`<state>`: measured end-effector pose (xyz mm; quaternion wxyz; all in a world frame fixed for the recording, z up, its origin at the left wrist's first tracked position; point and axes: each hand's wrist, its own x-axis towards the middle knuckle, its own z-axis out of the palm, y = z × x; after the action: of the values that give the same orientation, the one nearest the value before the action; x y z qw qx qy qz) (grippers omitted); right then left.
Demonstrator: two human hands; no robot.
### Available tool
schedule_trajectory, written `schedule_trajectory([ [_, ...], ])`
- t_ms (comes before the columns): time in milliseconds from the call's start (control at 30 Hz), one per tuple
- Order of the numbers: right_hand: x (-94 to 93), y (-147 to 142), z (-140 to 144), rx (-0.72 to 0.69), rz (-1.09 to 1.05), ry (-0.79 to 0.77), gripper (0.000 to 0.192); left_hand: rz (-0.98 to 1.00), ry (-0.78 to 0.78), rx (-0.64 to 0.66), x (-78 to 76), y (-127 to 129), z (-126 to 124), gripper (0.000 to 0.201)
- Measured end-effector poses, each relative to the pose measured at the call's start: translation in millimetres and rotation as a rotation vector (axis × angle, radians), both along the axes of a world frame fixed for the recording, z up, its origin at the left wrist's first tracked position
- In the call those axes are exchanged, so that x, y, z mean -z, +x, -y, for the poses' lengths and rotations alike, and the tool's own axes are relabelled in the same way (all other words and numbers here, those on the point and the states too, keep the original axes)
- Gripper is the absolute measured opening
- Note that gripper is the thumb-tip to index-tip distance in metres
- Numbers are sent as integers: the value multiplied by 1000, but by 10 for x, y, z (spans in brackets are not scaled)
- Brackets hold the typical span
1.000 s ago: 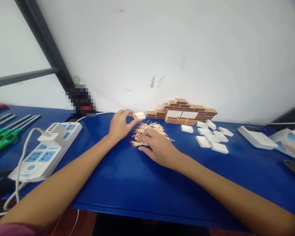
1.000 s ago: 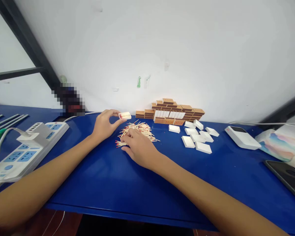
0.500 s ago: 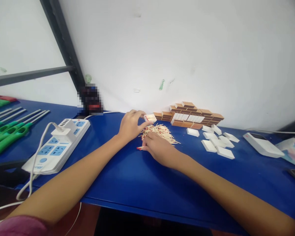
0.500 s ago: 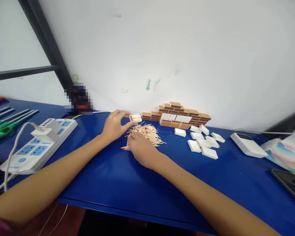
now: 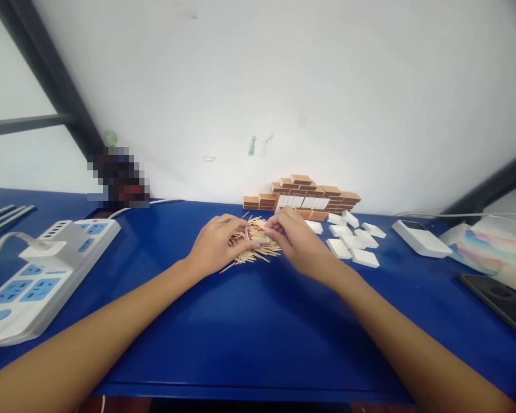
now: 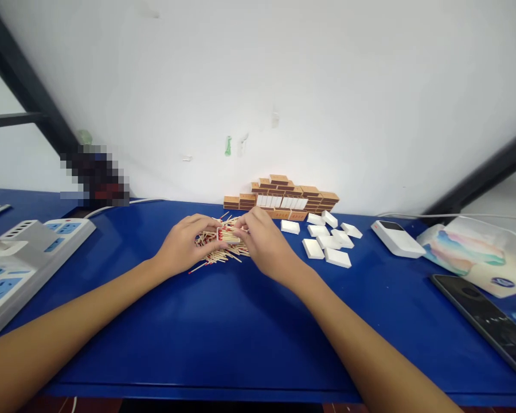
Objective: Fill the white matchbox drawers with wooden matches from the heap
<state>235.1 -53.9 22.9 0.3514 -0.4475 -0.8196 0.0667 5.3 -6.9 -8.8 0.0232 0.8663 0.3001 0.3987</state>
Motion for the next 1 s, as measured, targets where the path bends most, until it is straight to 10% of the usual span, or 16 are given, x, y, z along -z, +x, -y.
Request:
schedule_trajectory([
  [1000, 35, 10, 59, -85, 12, 28, 6, 8, -7, 57, -61, 59, 117, 42],
])
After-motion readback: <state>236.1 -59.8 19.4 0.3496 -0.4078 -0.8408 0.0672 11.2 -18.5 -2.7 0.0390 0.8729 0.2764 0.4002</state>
